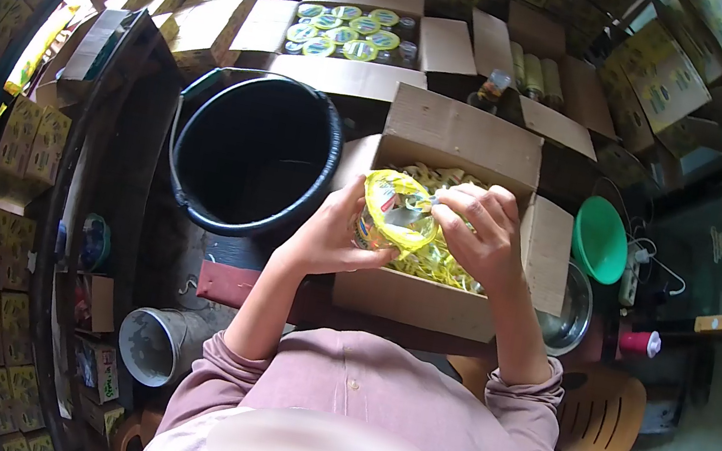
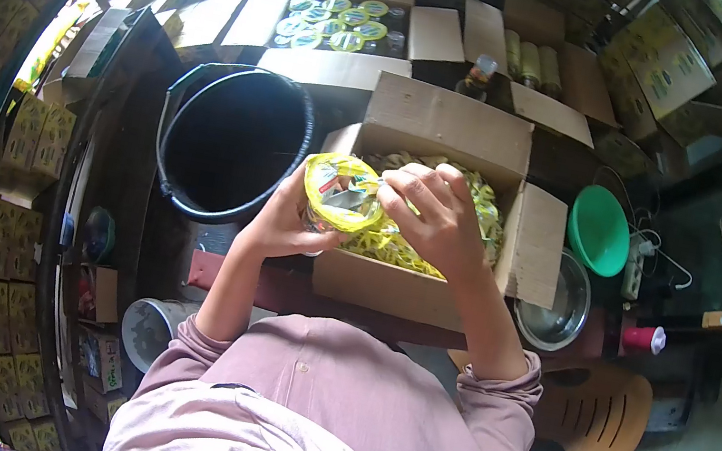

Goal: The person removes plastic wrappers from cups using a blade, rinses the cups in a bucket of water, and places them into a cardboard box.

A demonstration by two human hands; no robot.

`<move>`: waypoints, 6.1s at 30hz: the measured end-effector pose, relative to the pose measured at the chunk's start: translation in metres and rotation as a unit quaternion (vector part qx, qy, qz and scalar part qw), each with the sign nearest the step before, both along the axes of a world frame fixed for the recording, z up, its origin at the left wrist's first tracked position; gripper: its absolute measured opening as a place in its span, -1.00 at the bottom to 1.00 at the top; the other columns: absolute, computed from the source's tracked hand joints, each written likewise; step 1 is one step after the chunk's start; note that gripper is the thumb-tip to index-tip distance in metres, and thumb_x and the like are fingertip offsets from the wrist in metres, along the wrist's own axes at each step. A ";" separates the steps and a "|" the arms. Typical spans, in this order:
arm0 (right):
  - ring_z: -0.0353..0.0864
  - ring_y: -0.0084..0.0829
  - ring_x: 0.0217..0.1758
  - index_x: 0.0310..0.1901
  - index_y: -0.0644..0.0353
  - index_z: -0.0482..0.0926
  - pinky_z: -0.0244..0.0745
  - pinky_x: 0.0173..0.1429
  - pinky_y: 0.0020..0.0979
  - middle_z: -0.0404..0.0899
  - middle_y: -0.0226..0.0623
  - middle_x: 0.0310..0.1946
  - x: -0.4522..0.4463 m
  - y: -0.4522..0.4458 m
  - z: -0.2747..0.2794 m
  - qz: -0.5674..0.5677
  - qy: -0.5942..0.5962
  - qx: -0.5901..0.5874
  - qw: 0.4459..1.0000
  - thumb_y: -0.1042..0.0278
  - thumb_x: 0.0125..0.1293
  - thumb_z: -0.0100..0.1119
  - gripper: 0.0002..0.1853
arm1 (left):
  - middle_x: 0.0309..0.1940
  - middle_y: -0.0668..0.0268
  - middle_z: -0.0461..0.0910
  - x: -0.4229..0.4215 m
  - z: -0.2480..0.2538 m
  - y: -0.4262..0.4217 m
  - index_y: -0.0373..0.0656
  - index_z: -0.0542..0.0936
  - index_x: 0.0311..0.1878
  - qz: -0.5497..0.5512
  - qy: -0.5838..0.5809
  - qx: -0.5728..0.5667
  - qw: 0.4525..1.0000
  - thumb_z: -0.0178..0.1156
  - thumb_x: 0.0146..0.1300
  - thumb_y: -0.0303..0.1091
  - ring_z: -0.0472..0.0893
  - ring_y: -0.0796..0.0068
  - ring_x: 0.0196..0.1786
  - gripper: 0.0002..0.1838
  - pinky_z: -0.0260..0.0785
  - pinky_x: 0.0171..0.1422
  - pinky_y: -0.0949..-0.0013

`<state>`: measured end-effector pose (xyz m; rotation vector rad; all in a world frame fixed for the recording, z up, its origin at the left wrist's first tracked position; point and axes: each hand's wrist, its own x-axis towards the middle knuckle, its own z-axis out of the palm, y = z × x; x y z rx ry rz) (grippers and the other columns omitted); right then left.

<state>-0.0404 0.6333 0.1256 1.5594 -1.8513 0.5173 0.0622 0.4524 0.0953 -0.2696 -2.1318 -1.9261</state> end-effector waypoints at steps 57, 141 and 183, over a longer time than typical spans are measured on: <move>0.43 -0.65 -0.51 -0.47 0.10 0.53 0.28 -0.18 -0.52 0.46 -0.56 -0.58 -0.070 0.138 -0.044 0.003 0.019 -0.042 0.999 0.51 -0.08 0.25 -0.89 | -0.15 0.01 0.47 -0.068 -0.029 0.146 -0.39 0.30 0.04 0.050 -0.053 -0.156 0.985 0.35 -0.15 -0.30 0.51 0.12 -0.08 -0.32 0.34 0.02 0.27; 0.23 -0.63 -0.72 0.06 0.30 0.46 0.23 -0.29 -0.55 0.20 -0.57 -0.79 -0.064 0.133 -0.021 -0.004 0.040 -0.059 0.997 0.64 -0.06 0.22 -0.47 | -0.18 0.09 0.49 -0.061 -0.010 0.152 -0.31 0.34 0.01 0.063 0.008 -0.141 0.988 0.37 -0.16 -0.33 0.54 0.23 -0.13 -0.36 0.39 -0.06 0.32; 0.37 -0.79 -0.59 -0.25 -0.02 0.61 0.18 -0.25 -0.62 0.51 -0.67 -0.57 -0.059 0.117 -0.032 0.044 0.074 -0.134 0.987 0.56 -0.05 0.31 -0.71 | -0.43 0.09 0.41 -0.077 -0.057 0.164 -0.43 0.20 -0.03 -0.628 -0.183 0.595 0.467 0.40 -0.17 -0.36 0.44 0.40 -0.58 -0.30 0.29 -0.58 0.41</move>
